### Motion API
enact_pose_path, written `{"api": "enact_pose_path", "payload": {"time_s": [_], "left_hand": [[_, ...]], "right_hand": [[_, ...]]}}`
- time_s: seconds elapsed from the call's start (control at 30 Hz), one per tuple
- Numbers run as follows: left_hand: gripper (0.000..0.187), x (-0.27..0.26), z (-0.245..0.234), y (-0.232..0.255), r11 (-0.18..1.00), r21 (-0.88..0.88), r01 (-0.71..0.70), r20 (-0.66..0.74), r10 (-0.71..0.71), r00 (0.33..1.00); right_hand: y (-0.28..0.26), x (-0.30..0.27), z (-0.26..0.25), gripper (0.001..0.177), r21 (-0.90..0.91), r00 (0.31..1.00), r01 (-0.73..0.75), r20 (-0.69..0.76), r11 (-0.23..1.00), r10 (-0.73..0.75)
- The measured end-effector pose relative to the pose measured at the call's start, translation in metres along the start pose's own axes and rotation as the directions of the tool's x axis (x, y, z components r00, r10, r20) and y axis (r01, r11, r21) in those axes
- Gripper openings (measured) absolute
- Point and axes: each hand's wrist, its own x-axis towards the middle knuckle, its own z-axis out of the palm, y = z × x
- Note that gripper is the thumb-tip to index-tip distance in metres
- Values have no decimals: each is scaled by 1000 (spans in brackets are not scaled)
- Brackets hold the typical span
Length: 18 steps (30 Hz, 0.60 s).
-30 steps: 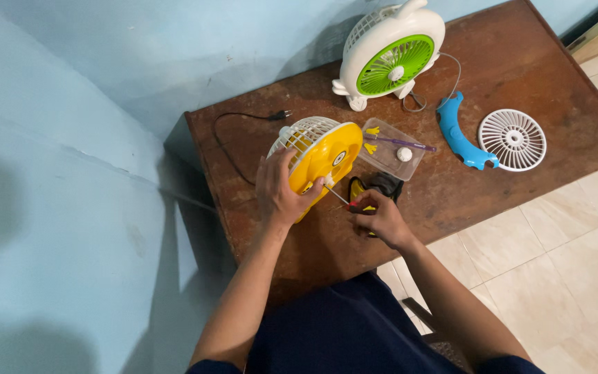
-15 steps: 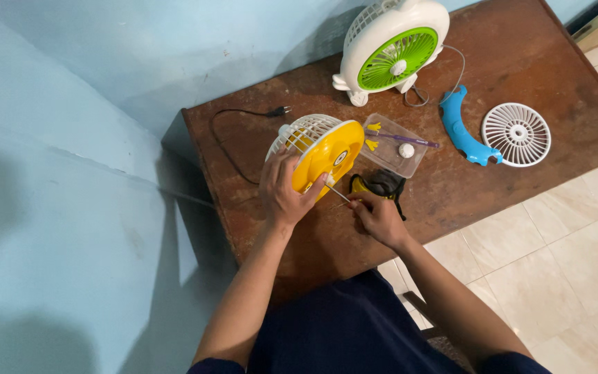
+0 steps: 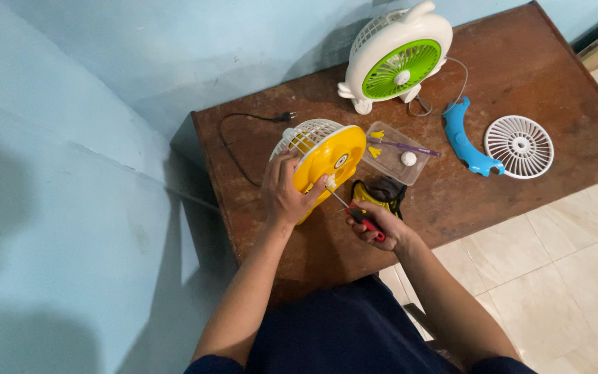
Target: The person uses a screwdriver to remove screws from the back of a yellow electric fan, then places small parts into a plastic container. They later wipe a white fan blade with a cloth. The task involves disassembly and cleaning of fan components.
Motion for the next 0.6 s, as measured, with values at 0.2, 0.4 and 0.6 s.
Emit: {"api": "enact_pose_path", "payload": {"time_s": [0.2, 0.4, 0.6], "left_hand": [[59, 14, -14, 14, 1000, -22, 11, 51, -10, 999], [75, 43, -15, 24, 983, 104, -150, 181, 130, 975], [62, 45, 2, 22, 1000, -5, -13, 301, 13, 954]], "right_hand": [[7, -21, 34, 27, -698, 825, 244, -215, 673, -522], [23, -38, 63, 38, -897, 429, 43, 414, -440, -803], [36, -37, 78, 36, -919, 464, -56, 323, -391, -825]]}}
